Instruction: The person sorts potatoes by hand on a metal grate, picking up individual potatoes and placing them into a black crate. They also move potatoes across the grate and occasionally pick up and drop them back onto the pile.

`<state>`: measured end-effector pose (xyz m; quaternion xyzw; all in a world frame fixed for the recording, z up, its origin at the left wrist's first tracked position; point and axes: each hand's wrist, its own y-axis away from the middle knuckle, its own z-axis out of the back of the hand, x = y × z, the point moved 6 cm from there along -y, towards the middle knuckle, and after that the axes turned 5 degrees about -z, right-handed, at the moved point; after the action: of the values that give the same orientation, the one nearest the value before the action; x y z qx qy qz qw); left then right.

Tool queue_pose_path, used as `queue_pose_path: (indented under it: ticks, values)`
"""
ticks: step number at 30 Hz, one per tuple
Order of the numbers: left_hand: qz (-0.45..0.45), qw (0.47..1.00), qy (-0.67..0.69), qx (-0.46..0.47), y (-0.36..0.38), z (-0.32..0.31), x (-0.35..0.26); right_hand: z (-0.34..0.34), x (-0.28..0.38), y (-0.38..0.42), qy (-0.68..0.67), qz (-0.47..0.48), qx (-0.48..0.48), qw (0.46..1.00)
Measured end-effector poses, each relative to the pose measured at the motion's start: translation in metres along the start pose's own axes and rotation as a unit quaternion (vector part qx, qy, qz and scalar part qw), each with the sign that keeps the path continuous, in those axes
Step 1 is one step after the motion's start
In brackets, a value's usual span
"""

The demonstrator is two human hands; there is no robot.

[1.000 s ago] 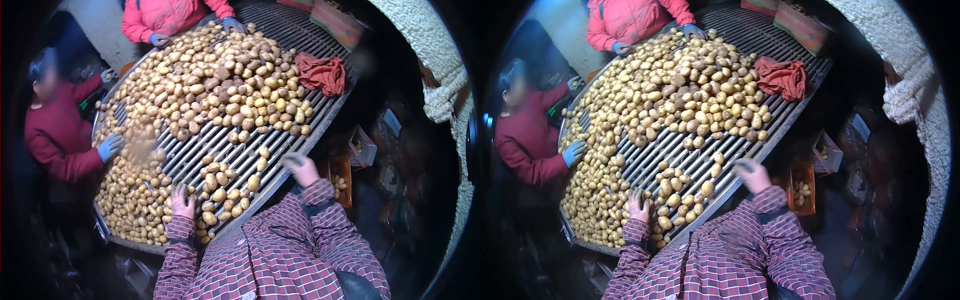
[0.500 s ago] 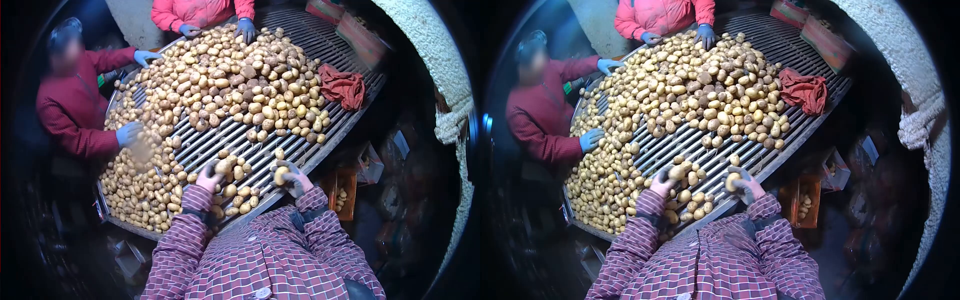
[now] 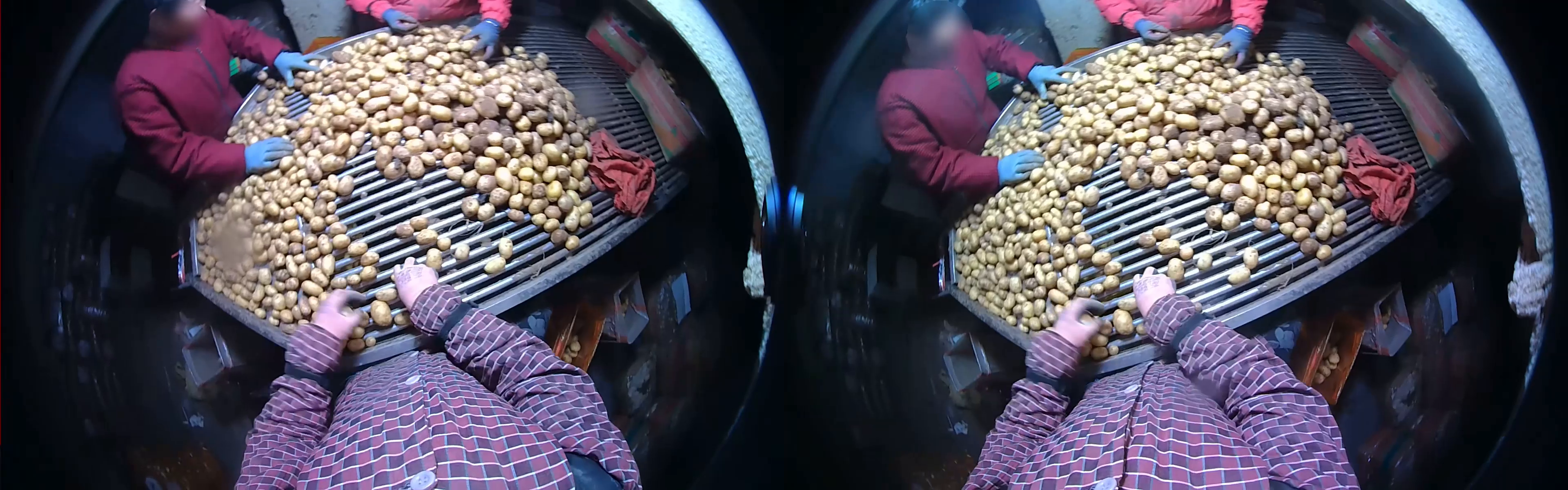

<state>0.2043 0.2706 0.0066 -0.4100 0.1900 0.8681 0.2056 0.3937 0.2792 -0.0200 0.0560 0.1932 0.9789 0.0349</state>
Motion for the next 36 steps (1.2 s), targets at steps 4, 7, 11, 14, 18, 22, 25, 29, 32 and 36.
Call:
queue_pose_path:
  ticks: [4, 7, 11, 14, 18, 22, 25, 29, 32, 36]
  values:
    - [-0.034, 0.91, -0.402, 0.098, -0.001, -0.061, -0.034, 0.01, -0.005, 0.018, -0.023, 0.034, -0.015, 0.999]
    - [0.01, 0.898, -0.396, 0.191, -0.021, -0.082, -0.035, 0.017, -0.011, 0.023, -0.061, 0.039, 0.001, 0.997]
    - [0.058, 0.998, 0.013, 0.018, -0.011, -0.048, -0.019, 0.014, -0.063, 0.012, -0.406, -0.011, 0.096, 0.909]
    - [0.114, 0.792, 0.596, -0.071, 0.012, -0.052, 0.022, 0.019, -0.054, 0.035, -0.793, -0.101, 0.21, 0.563]
    - [0.044, 0.759, 0.617, -0.202, 0.065, -0.041, 0.041, 0.04, -0.003, 0.037, -0.831, -0.054, 0.277, 0.479]
    - [0.119, 0.612, 0.708, -0.333, 0.175, -0.032, 0.123, 0.021, 0.069, 0.028, -0.757, 0.07, 0.315, 0.567]
    - [0.159, 0.562, 0.677, -0.448, 0.265, 0.024, 0.114, 0.031, 0.179, 0.081, -0.641, 0.126, 0.418, 0.631]
    - [0.272, 0.539, 0.645, -0.47, 0.375, 0.002, 0.185, -0.002, 0.244, 0.155, -0.398, 0.367, 0.245, 0.804]
    - [0.356, 0.533, 0.588, -0.493, 0.437, -0.015, 0.246, 0.02, 0.208, 0.153, -0.345, 0.361, 0.379, 0.779]
    - [0.355, 0.656, 0.243, -0.62, 0.442, -0.007, 0.313, 0.028, 0.082, 0.095, -0.394, 0.263, 0.126, 0.872]
